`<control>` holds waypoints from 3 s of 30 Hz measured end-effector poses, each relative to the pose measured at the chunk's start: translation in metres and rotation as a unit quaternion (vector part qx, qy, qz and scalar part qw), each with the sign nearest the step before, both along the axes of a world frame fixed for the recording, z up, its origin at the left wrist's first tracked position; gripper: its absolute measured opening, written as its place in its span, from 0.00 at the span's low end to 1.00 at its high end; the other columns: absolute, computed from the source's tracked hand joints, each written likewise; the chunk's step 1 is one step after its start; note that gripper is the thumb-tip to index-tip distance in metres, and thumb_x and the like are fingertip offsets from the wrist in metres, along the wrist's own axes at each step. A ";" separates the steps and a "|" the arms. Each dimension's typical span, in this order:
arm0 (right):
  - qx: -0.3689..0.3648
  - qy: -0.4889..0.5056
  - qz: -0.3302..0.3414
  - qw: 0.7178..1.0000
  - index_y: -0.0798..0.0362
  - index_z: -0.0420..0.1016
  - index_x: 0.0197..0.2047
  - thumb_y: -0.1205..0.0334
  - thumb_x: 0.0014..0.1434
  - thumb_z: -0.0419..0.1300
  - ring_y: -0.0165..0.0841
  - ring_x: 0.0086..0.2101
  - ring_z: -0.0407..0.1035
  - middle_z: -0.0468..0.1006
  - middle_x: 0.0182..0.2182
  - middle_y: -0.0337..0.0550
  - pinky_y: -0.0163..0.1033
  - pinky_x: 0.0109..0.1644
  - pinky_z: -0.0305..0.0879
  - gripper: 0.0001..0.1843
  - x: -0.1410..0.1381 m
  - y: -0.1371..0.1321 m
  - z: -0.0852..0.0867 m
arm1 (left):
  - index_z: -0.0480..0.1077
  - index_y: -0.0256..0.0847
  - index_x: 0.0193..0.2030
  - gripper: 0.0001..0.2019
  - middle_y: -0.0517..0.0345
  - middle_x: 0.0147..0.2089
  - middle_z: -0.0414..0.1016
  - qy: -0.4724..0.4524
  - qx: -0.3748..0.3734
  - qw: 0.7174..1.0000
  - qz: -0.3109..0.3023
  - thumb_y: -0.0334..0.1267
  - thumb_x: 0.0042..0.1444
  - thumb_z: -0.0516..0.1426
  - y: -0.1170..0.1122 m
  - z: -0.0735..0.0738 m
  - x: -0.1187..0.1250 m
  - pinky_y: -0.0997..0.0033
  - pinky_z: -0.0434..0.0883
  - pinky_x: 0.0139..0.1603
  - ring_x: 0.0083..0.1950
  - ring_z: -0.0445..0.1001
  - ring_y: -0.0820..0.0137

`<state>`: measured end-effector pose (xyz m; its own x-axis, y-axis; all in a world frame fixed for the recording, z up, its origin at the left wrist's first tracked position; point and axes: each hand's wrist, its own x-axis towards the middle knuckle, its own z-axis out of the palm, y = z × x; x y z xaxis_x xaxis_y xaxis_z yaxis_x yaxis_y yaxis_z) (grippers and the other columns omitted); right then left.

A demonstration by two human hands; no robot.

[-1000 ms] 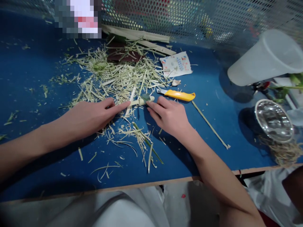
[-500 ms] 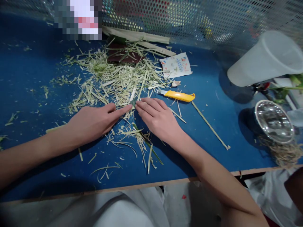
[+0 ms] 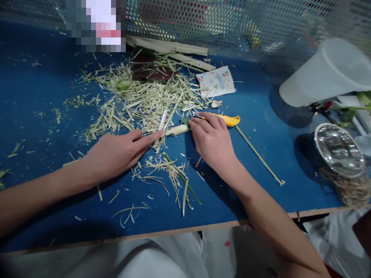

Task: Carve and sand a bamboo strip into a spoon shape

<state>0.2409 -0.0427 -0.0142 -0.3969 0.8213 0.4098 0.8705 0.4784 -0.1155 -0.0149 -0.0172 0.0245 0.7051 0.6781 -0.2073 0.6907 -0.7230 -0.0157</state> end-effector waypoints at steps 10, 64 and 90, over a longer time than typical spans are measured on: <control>-0.018 0.010 0.017 1.000 0.53 0.78 0.55 0.66 0.69 0.53 0.45 0.58 0.69 0.82 0.51 0.49 0.55 0.60 0.64 0.17 -0.008 0.003 0.000 | 0.54 0.52 0.74 0.27 0.48 0.46 0.77 0.004 0.019 1.000 0.000 0.38 0.70 0.48 -0.002 -0.005 0.000 0.71 0.58 0.21 0.31 0.75 0.66; -0.019 -0.078 -0.037 0.996 0.59 0.70 0.64 0.60 0.71 0.48 0.30 0.23 0.68 0.80 0.30 0.44 0.39 0.24 0.52 0.24 -0.017 -0.002 -0.002 | 0.71 0.40 0.50 0.22 0.52 0.32 0.80 -0.071 -0.002 0.993 0.095 0.49 0.71 0.41 0.008 0.002 0.004 0.69 0.58 0.26 0.28 0.76 0.64; -0.127 0.019 0.020 0.992 0.56 0.67 0.68 0.63 0.72 0.46 0.32 0.33 0.77 0.83 0.36 0.48 0.37 0.36 0.70 0.25 -0.025 -0.003 -0.005 | 0.73 0.42 0.48 0.21 0.53 0.43 0.84 -0.068 0.043 0.994 0.074 0.46 0.72 0.41 0.000 -0.012 0.004 0.68 0.59 0.25 0.33 0.81 0.62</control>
